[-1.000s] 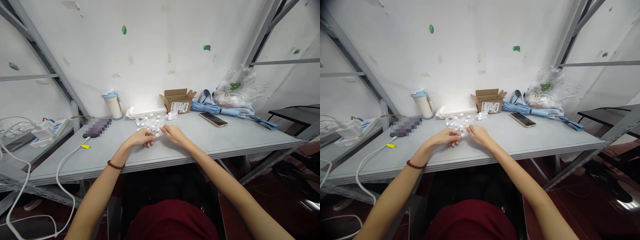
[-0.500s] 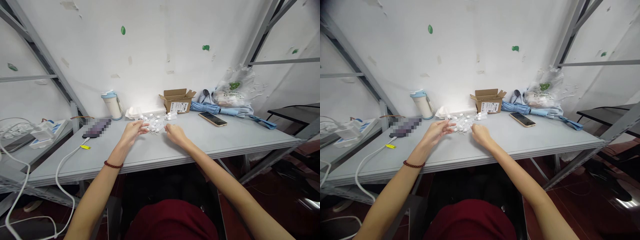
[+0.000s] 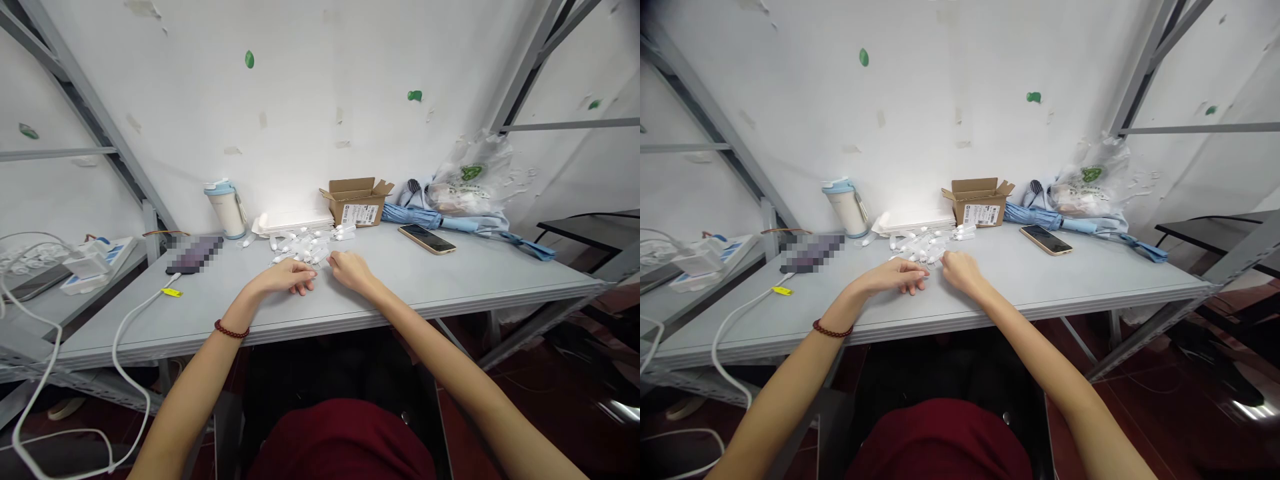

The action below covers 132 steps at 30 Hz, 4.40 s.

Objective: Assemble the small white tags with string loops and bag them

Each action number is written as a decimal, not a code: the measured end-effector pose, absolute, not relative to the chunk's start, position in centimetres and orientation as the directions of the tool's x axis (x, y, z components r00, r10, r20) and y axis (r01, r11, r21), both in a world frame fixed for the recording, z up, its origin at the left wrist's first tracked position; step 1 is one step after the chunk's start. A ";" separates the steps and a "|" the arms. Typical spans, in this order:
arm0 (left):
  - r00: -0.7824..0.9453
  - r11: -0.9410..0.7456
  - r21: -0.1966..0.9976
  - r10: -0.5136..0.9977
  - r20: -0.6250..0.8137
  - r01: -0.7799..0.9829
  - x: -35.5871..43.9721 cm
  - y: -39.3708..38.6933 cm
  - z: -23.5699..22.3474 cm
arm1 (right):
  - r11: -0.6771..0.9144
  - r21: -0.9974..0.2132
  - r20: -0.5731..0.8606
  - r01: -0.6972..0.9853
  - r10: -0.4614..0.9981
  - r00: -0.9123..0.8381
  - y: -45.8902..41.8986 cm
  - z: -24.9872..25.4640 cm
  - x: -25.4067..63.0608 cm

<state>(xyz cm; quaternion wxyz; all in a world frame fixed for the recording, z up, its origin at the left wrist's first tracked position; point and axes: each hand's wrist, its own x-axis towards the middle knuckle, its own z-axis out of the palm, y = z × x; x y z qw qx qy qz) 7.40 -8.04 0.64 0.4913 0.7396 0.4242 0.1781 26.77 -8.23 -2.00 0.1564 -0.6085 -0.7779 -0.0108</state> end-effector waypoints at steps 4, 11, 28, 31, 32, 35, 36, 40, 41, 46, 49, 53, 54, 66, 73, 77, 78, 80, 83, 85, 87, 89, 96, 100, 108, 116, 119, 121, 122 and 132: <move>0.582 -0.198 0.851 0.800 -0.147 0.487 7.5 -8.1 0.7 | 0.257 -0.173 0.264 0.951 0.942 -0.206 -7.8 -2.2 27.1; 0.603 -0.236 0.822 0.783 -0.155 0.518 7.3 -7.5 0.0 | 0.196 -0.143 0.383 0.970 0.915 -0.128 -0.5 -1.2 30.2; 0.591 -0.240 0.803 0.790 -0.165 0.545 7.8 -7.8 0.4 | 0.203 -0.276 0.317 0.939 0.942 -0.111 3.2 -4.6 33.1; 0.593 -0.243 0.803 0.789 -0.163 0.544 7.7 -7.7 0.2 | 0.227 -0.286 0.312 0.931 0.941 -0.133 3.4 -4.7 33.3; 0.595 -0.245 0.803 0.787 -0.161 0.542 7.7 -7.7 0.2 | 0.231 -0.286 0.311 0.930 0.940 -0.138 3.4 -4.7 33.4; 0.602 -0.258 0.800 0.783 -0.155 0.541 7.7 -7.7 0.2 | 0.226 -0.286 0.309 0.931 0.942 -0.133 3.4 -4.5 33.4; 0.604 -0.261 0.799 0.782 -0.154 0.542 7.7 -7.7 0.2 | 0.220 -0.285 0.309 0.933 0.942 -0.128 3.4 -4.5 33.4; 0.598 -0.254 0.796 0.785 -0.162 0.550 7.7 -7.7 0.2 | 0.179 -0.273 0.303 0.945 0.949 -0.092 3.1 -4.3 33.3; 0.594 -0.250 0.795 0.787 -0.166 0.553 7.7 -7.7 0.2 | 0.166 -0.271 0.299 0.948 0.951 -0.081 3.1 -4.3 33.3; 0.584 -0.239 0.790 0.791 -0.180 0.565 7.7 -7.8 0.3 | 0.120 -0.254 0.294 0.960 0.955 -0.041 2.9 -4.2 33.4; 0.586 -0.240 0.790 0.790 -0.178 0.564 7.7 -7.8 0.4 | 0.116 -0.240 0.284 0.964 0.958 -0.044 2.7 -4.0 33.3; 0.601 -0.253 0.796 0.782 -0.166 0.550 7.7 -7.8 0.3 | 0.163 -0.214 0.302 0.963 0.949 -0.094 1.6 -3.1 32.8; 0.604 -0.256 0.798 0.781 -0.162 0.546 7.7 -7.8 0.3 | 0.189 -0.218 0.316 0.957 0.942 -0.114 1.1 -2.7 32.6; 0.424 -0.203 0.868 0.906 -0.009 0.453 7.8 -7.1 -0.4 | 0.626 -0.322 0.457 0.710 0.760 -0.462 -5.7 -2.6 28.6; 0.336 -0.198 0.887 0.941 0.052 0.417 7.8 -7.1 -0.1 | 0.577 -0.453 0.377 0.680 0.815 -0.440 -6.4 -1.8 28.2; 0.346 -0.199 0.881 0.937 0.044 0.428 7.8 -7.2 0.0 | 0.613 -0.433 0.410 0.661 0.787 -0.461 -6.5 -1.9 28.0; 0.354 -0.207 0.879 0.934 0.047 0.430 7.8 -7.2 -0.1 | 0.612 -0.431 0.418 0.663 0.786 -0.455 -6.5 -1.9 28.0; 0.370 -0.225 0.877 0.927 0.059 0.425 7.8 -7.1 -0.2 | 0.603 -0.436 0.425 0.668 0.792 -0.438 -6.5 -1.9 28.0; 0.372 -0.234 0.885 0.925 0.076 0.402 7.7 -7.0 -0.2 | 0.596 -0.454 0.429 0.662 0.798 -0.425 -6.6 -1.9 28.0; 0.368 -0.224 0.893 0.927 0.073 0.389 7.7 -7.1 0.0 | 0.599 -0.478 0.424 0.642 0.798 -0.428 -6.6 -1.8 28.1; 0.365 -0.210 0.908 0.929 0.069 0.363 7.6 -7.2 0.2 | 0.603 -0.512 0.418 0.612 0.797 -0.436 -6.8 -1.6 28.1; 0.366 -0.189 0.929 0.929 0.063 0.318 7.6 -7.3 0.4 | 0.610 -0.545 0.417 0.575 0.792 -0.446 -6.9 -1.5 28.1; 0.424 -0.116 0.970 0.906 0.015 0.215 7.4 -7.3 0.6 | 0.620 -0.600 0.410 0.505 0.781 -0.472 -7.5 -1.1 27.8; 0.443 -0.118 0.965 0.896 0.002 0.233 7.4 -7.4 0.7 | 0.616 -0.614 0.407 0.494 0.783 -0.470 -7.5 -1.1 27.7; 0.443 -0.071 0.978 0.896 -0.023 0.194 7.5 -7.6 0.7 | 0.630 -0.611 0.409 0.479 0.770 -0.490 -7.8 -1.3 27.2; 0.434 -0.014 0.989 0.900 -0.051 0.145 7.5 -7.4 0.6 | 0.631 -0.616 0.440 0.471 0.772 -0.459 -7.8 -1.4 27.1; 0.431 0.010 0.992 0.900 -0.065 0.127 7.5 -7.4 0.7 | 0.624 -0.615 0.436 0.483 0.779 -0.451 -7.7 -1.4 27.1; 0.427 0.019 0.992 0.902 -0.070 0.122 7.5 -7.4 0.7 | 0.622 -0.609 0.433 0.492 0.781 -0.451 -7.7 -1.4 27.1; 0.423 0.020 0.992 0.903 -0.070 0.122 7.5 -7.4 0.7 | 0.622 -0.606 0.433 0.495 0.781 -0.451 -7.7 -1.4 27.1; 0.369 -0.046 0.981 0.929 -0.028 0.190 7.6 -7.6 0.5 | 0.606 -0.601 0.411 0.521 0.793 -0.449 -7.5 -1.5 26.9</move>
